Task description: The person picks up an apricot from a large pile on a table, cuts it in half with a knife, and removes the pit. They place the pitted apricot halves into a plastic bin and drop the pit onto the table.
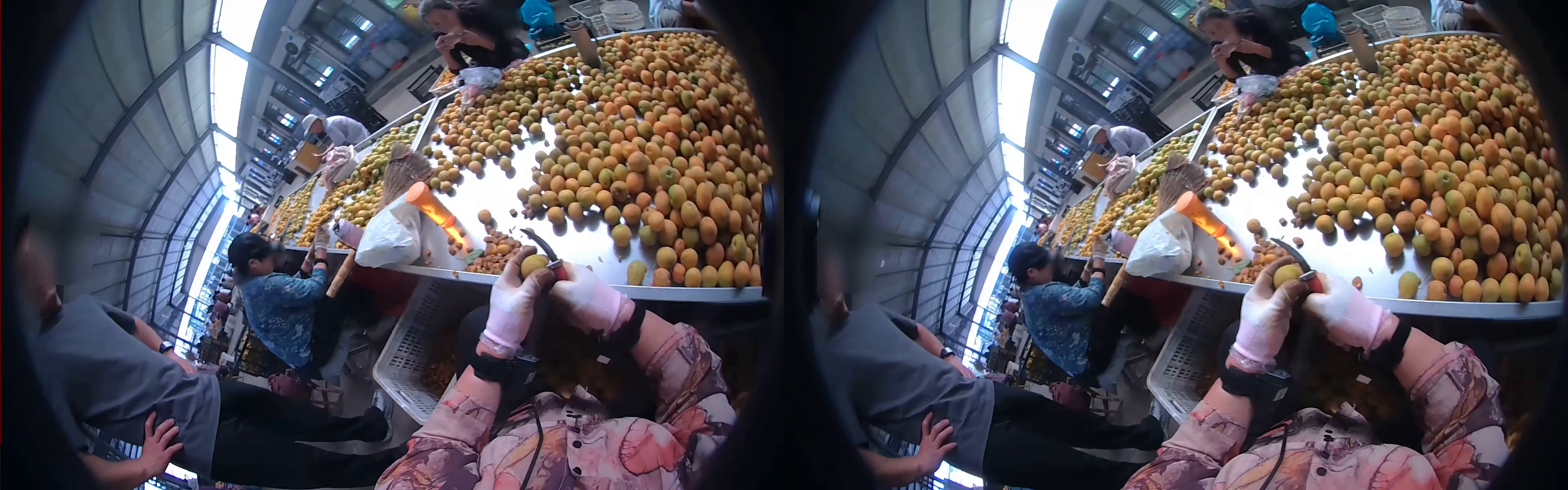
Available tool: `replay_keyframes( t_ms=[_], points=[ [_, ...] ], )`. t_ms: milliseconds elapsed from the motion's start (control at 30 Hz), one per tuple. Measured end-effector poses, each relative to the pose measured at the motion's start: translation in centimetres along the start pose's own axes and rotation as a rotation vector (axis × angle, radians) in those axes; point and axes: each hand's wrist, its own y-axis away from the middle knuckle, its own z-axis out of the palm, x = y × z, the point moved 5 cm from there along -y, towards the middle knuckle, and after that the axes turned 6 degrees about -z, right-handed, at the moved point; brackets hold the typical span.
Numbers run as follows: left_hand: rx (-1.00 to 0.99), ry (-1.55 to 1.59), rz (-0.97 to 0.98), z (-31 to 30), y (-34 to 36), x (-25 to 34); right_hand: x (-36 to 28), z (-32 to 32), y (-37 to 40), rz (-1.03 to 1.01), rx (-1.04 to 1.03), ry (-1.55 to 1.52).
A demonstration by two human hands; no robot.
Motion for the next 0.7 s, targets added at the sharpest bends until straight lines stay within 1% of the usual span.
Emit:
replay_keyframes(
  t_ms=[67,100,133,200,233,267,300,367,400,433,467,533,633,700],
  points=[
    [-0.044,0.032,0.034,-0.1,-0.3,-0.1,-0.7,0.4,0.6,0.150,-0.150,-0.321],
    [-0.077,0.103,0.043,0.2,-0.3,0.3,-1.1,0.4,1.2,0.232,-0.228,-0.498],
    [-0.105,0.181,0.043,0.6,-0.1,0.4,0.0,0.5,1.2,0.295,-0.262,-0.651],
    [-0.188,0.269,0.068,1.3,0.1,0.9,0.0,0.2,1.4,0.278,-0.274,-0.695],
    [-0.247,0.335,0.071,1.1,-0.2,0.7,-1.1,0.0,1.4,0.173,-0.237,-0.638],
    [-0.297,0.396,0.082,0.8,-0.4,0.4,-2.3,-0.3,1.7,0.106,-0.153,-0.469],
    [-0.202,0.372,0.096,1.5,0.1,1.1,-1.3,-0.6,0.7,0.012,-0.084,-0.393],
    [-0.178,0.406,0.139,0.7,-0.5,0.4,-1.1,-1.1,0.2,-0.151,0.034,-0.088],
    [-0.154,0.417,0.162,0.4,-0.5,0.3,-2.6,-1.4,0.8,-0.215,0.085,0.142],
    [-0.178,0.403,0.177,0.6,-0.4,0.5,-3.5,-1.5,1.2,-0.276,0.132,0.375],
    [-0.190,0.403,0.148,0.9,-0.2,0.6,-3.1,-1.2,1.3,-0.314,0.139,0.476],
    [-0.196,0.386,0.120,0.3,-0.5,0.0,-2.6,-0.7,1.5,-0.305,0.115,0.460],
    [-0.115,0.362,0.105,0.2,0.0,-0.5,-1.8,-0.4,1.5,-0.258,0.120,0.564],
    [-0.080,0.348,0.097,0.0,0.2,-0.8,-1.6,-0.4,1.7,-0.238,0.123,0.574]
  ],
)
